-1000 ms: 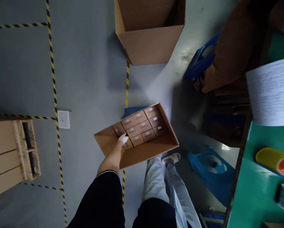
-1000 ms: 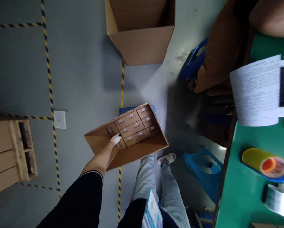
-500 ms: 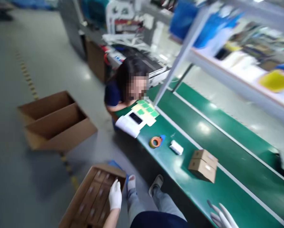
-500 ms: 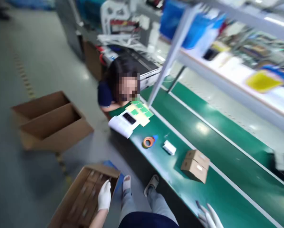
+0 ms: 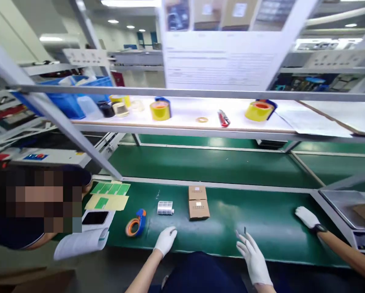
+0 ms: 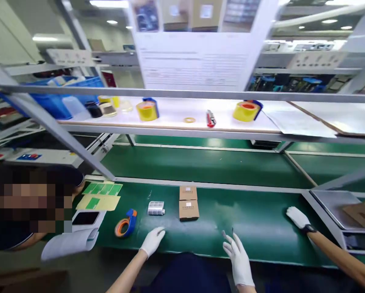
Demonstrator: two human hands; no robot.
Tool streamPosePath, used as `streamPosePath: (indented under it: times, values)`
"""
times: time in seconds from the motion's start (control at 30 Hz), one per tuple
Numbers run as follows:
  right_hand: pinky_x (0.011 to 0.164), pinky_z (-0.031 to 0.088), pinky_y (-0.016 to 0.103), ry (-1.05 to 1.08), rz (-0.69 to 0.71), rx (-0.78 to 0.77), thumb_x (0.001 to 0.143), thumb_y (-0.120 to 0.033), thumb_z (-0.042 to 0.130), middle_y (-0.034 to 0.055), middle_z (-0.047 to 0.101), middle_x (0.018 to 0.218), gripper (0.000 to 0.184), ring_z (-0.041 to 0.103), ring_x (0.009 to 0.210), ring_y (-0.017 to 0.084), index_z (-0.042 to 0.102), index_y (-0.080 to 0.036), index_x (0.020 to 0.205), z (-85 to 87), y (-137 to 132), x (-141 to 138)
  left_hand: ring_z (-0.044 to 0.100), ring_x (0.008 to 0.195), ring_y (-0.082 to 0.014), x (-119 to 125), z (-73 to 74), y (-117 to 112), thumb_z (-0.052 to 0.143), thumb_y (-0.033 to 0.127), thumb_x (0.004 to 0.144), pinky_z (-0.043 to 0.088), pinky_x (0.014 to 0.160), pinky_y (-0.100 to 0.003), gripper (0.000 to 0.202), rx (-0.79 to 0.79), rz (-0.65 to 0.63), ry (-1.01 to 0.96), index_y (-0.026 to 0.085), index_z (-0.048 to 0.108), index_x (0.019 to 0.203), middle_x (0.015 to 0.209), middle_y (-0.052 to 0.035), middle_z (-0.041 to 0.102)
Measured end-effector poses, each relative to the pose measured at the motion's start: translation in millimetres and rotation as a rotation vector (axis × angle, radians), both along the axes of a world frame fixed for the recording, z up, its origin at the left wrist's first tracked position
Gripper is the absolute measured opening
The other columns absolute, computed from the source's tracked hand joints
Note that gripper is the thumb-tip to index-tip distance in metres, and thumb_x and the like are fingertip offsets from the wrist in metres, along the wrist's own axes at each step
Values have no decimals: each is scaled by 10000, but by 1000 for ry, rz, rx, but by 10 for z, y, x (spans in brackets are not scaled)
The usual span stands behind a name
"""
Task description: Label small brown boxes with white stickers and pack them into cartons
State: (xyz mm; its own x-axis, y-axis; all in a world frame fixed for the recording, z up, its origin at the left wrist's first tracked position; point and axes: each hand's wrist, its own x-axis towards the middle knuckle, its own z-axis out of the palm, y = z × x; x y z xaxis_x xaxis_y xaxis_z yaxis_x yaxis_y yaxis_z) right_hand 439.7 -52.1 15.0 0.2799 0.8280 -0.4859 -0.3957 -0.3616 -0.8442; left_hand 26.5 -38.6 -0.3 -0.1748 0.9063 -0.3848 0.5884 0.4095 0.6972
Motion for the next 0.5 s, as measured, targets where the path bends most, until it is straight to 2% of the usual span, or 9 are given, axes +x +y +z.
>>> streamPosePath:
  times: [0.13, 0.23, 0.3, 0.37, 0.43, 0.5]
  values:
    - [1079, 534, 522, 68, -80, -9, 756, -611, 830, 154, 708, 1321, 931, 734, 1064, 300, 466, -215, 1516, -165, 5, 174, 480, 1443, -296, 620, 295, 927, 508, 357, 960, 301, 1257, -456, 530, 174, -276, 201, 142, 620, 1432, 1511, -148, 594]
    - [1095, 514, 530, 113, -101, -17, 771, -607, 829, 159, 705, 1323, 905, 723, 1092, 307, 473, -212, 1503, -178, 18, 273, 285, 1561, -319, 1051, 366, 1449, 527, 395, 972, 191, 1293, -485, 620, 254, -442, 300, 150, 508, 1541, 1664, -137, 407]
    - [1103, 502, 537, 149, -118, -14, 776, -604, 831, 162, 697, 1337, 893, 723, 1080, 301, 476, -211, 1496, -166, 54, 329, 153, 1601, -378, 1263, 330, 1653, 554, 485, 967, 90, 1294, -566, 716, 284, -542, 434, 151, 441, 1591, 1725, -161, 263]
    - [1097, 503, 534, 199, -155, -13, 766, -589, 847, 161, 700, 1334, 880, 723, 1068, 292, 489, -211, 1477, -152, 113, 367, 75, 1608, -427, 1387, 253, 1747, 558, 593, 953, 16, 1270, -636, 804, 293, -619, 578, 173, 398, 1619, 1743, -188, 173]
    - [1074, 519, 518, 273, -213, -26, 751, -575, 860, 154, 716, 1306, 847, 721, 1073, 288, 518, -210, 1435, -137, 196, 383, 37, 1609, -439, 1430, 176, 1773, 539, 652, 945, -17, 1256, -655, 838, 291, -655, 659, 195, 379, 1629, 1747, -200, 135]
    - [1035, 543, 485, 370, -278, -56, 725, -560, 871, 137, 740, 1251, 791, 723, 1063, 278, 562, -212, 1365, -111, 304, 374, 24, 1612, -433, 1425, 128, 1773, 532, 637, 951, -18, 1256, -642, 826, 292, -664, 698, 201, 370, 1633, 1750, -200, 112]
